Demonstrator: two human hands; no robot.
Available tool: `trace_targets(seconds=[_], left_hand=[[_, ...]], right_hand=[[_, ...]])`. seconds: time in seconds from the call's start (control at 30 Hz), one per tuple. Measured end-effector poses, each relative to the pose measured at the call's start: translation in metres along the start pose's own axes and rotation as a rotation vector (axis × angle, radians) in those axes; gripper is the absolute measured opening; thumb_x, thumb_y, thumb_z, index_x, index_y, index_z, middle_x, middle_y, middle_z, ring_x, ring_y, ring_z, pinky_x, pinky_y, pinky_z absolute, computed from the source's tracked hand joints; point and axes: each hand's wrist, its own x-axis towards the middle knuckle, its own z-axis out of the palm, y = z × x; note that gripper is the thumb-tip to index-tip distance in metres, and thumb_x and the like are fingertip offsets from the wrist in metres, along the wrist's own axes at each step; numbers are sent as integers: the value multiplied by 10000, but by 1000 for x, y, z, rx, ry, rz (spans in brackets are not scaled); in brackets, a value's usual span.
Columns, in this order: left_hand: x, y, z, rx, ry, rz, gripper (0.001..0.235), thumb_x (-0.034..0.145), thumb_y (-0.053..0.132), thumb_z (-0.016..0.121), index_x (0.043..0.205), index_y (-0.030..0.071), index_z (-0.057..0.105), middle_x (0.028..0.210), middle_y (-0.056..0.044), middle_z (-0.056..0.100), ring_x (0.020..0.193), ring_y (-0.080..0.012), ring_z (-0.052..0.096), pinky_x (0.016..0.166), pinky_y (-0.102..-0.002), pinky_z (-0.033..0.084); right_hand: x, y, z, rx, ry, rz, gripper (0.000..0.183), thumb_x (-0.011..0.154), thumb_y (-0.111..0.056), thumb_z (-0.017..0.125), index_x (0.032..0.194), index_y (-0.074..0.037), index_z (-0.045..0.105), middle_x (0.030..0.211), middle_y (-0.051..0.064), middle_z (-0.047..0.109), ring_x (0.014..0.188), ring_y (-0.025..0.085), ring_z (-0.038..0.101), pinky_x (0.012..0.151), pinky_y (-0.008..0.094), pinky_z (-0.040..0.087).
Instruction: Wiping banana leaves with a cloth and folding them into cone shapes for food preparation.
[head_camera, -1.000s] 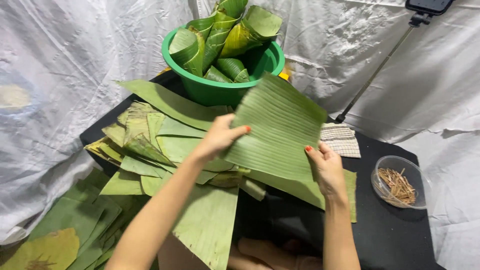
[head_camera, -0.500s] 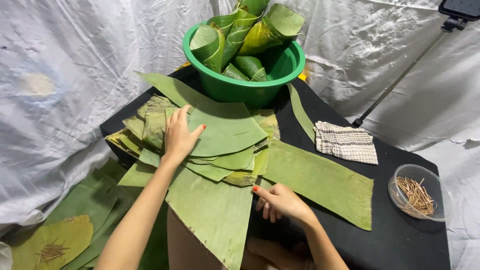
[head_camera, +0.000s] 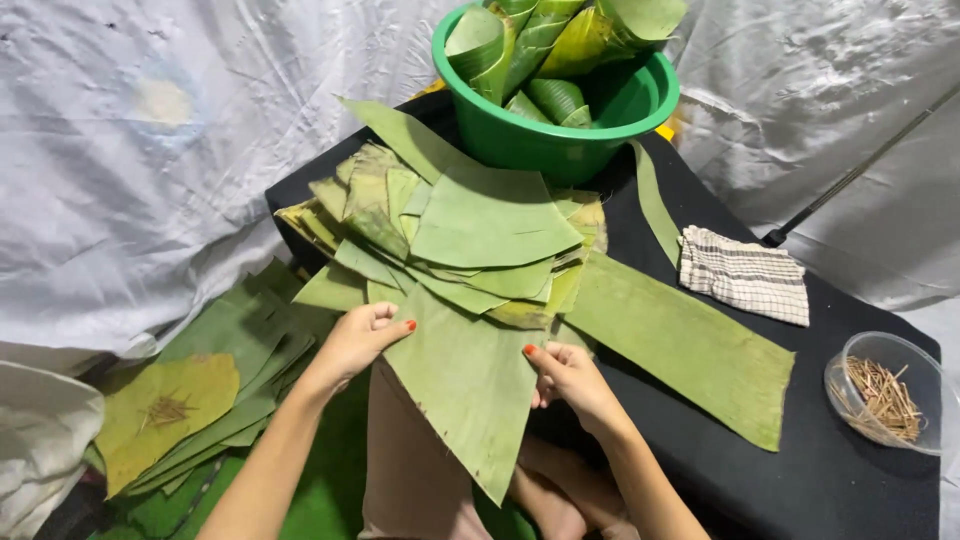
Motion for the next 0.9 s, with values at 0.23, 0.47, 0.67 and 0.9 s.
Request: trace_targets(seconds=[0.23,0.47,0.67,0.9], left_hand=[[-68,38,-20,-116,-211,14,185,901,166,739,943,-7,688,744,-77,754,628,-163,681,623,-335,592],[-110,148,-29,19,-136,414,148,886,130,779,920,-1,718,490,10,508,450,-100,459,443,-224,421],[62,111,-28,-30,59,391,310,903,215,781,1138,56,659,632,31,589,529,-58,561,521,-217,554],[155,44,17,1013,402,216,671,936,443,646,1525,223,410,1466,-91,523,1344,-340,449,1131,-525,317]], right_hand=[[-89,-37,8,-22,-79,-57,338,944,-191,700,769,97,691,531,261,686,404,323,694,399,360,566],[-116,-140,31,-185,5,-573,381,963,-203,650,640,-8,709,444,125,644,387,200,625,458,327,560],[32,-143,18,-431,425,-689,445,955,-359,706,586,-135,598,381,36,534,425,182,560,556,282,476],[143,-70,2,-1266,675,-563,251,821,-326,793,966,-137,711,916,100,703,911,318,669,760,430,557]])
